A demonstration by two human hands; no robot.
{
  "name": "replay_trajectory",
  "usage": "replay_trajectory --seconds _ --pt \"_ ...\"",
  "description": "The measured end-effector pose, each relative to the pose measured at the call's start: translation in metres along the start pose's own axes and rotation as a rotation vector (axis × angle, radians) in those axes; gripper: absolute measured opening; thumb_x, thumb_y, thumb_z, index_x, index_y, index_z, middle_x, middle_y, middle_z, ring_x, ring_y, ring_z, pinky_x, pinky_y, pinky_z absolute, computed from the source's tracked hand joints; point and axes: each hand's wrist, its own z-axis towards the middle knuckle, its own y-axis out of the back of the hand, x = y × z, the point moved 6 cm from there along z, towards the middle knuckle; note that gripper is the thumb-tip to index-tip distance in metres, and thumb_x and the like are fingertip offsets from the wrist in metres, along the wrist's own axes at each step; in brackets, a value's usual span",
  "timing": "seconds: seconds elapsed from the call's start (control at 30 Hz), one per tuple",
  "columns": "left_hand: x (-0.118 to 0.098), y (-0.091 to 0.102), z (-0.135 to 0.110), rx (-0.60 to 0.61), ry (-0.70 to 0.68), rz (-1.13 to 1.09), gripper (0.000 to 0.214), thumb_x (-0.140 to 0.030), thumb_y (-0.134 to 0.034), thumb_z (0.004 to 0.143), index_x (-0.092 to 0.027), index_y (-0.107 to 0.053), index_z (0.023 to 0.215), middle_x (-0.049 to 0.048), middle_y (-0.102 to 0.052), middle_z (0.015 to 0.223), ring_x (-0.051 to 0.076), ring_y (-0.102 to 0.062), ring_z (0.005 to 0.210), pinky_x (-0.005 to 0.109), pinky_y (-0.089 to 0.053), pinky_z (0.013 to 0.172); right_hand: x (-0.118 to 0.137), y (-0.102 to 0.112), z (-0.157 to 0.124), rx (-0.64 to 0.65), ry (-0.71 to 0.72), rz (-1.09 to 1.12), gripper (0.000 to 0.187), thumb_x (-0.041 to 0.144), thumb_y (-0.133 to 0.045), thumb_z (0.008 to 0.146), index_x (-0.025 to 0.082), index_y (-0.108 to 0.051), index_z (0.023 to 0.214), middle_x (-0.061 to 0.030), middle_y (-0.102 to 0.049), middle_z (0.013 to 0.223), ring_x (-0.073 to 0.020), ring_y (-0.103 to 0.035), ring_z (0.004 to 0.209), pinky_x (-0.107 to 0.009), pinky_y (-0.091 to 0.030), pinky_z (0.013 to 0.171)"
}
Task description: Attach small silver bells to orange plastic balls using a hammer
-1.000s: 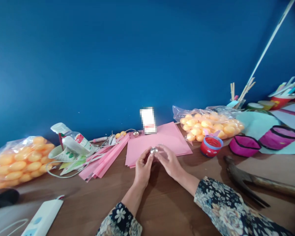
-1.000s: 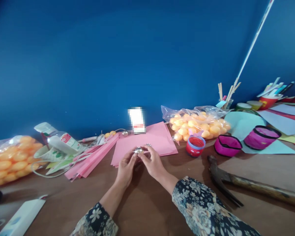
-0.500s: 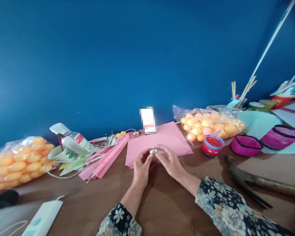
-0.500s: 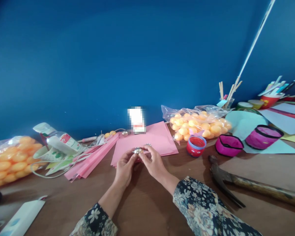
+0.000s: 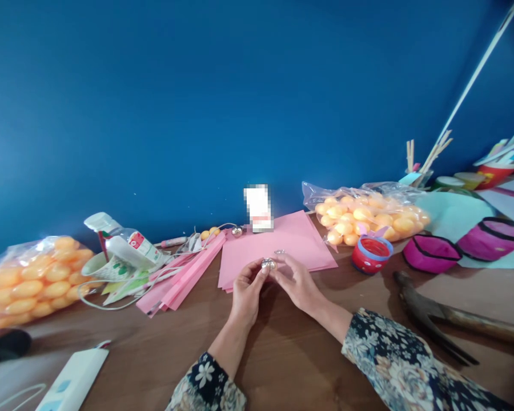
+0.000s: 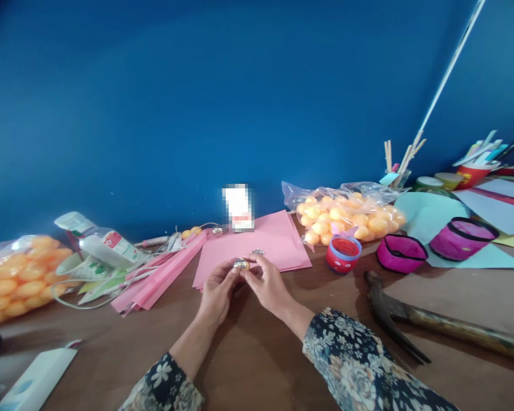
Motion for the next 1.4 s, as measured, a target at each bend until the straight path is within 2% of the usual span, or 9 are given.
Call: replay_trajectory --seconds 0.3,0.5,0.8,1.07,1.2,1.4 --pt "0.0002 -0.0018 -0.0008 0.015 0.002 0.004 0.040 -0.030 -0.069 0.068 -0.016 -0.062 0.104 0.0098 -0.067 0.104 0.022 -0.064 0.092 0.040 -0.047 0.088 -0.0019 0.0012 0.0010 -0.016 -0.045 0.076 0.036 0.037 -0.060 0.077 0.020 -0.058 0.109 -0.0076 -0.062 0.113 -0.0203 -0.064 0.093 -0.032 -0.054 0.080" --pt "0.0003 0.0004 0.0006 0.027 -0.032 0.056 0.040 -0.029 -0.069 0.069 -0.015 -0.062 0.105 0.0110 -0.066 0.108 0.024 -0.062 0.098 0.042 -0.045 0.092 0.0034 0.0032 0.0012 -0.015 -0.024 0.015 0.034 0.036 -0.061 0.077 0.019 -0.061 0.107 -0.0073 -0.064 0.111 -0.0223 -0.062 0.098 -0.034 -0.053 0.083" --pt "-0.0014 -0.0014 -0.0008 0.066 -0.105 0.108 0.043 -0.027 -0.065 0.073 -0.018 -0.058 0.114 0.0102 -0.063 0.115 0.023 -0.057 0.107 0.040 -0.042 0.095 0.0025 0.0020 0.0018 -0.006 0.017 0.031 0.034 0.032 -0.059 0.079 0.021 -0.059 0.111 -0.0052 -0.063 0.112 -0.0191 -0.062 0.098 -0.030 -0.051 0.084" --pt "-0.0008 -0.0010 0.0008 0.081 -0.128 0.151 0.040 -0.027 -0.064 0.074 -0.018 -0.058 0.112 0.0095 -0.064 0.111 0.023 -0.057 0.108 0.041 -0.041 0.096 0.0011 0.0042 0.0027 -0.030 0.038 0.029 0.029 0.030 -0.062 0.077 0.020 -0.062 0.105 -0.0057 -0.064 0.110 -0.0207 -0.059 0.102 -0.032 -0.050 0.085" --pt "-0.0003 -0.0028 -0.0002 0.090 -0.092 0.100 0.040 -0.026 -0.064 0.075 -0.019 -0.058 0.113 0.0091 -0.064 0.113 0.023 -0.057 0.107 0.040 -0.042 0.096 0.0034 0.0039 0.0028 -0.036 0.084 0.034 0.027 0.025 -0.060 0.079 0.021 -0.061 0.105 -0.0049 -0.063 0.108 -0.0194 -0.057 0.104 -0.031 -0.049 0.087" --pt "-0.0003 -0.0019 -0.0005 0.058 -0.062 0.025 0.033 -0.026 -0.065 0.074 -0.016 -0.061 0.105 0.0106 -0.065 0.109 0.022 -0.060 0.101 0.039 -0.044 0.093 0.0004 0.0017 0.0032 -0.020 0.105 0.047 0.027 0.024 -0.060 0.078 0.021 -0.059 0.105 -0.0053 -0.061 0.108 -0.0183 -0.058 0.102 -0.032 -0.047 0.091"
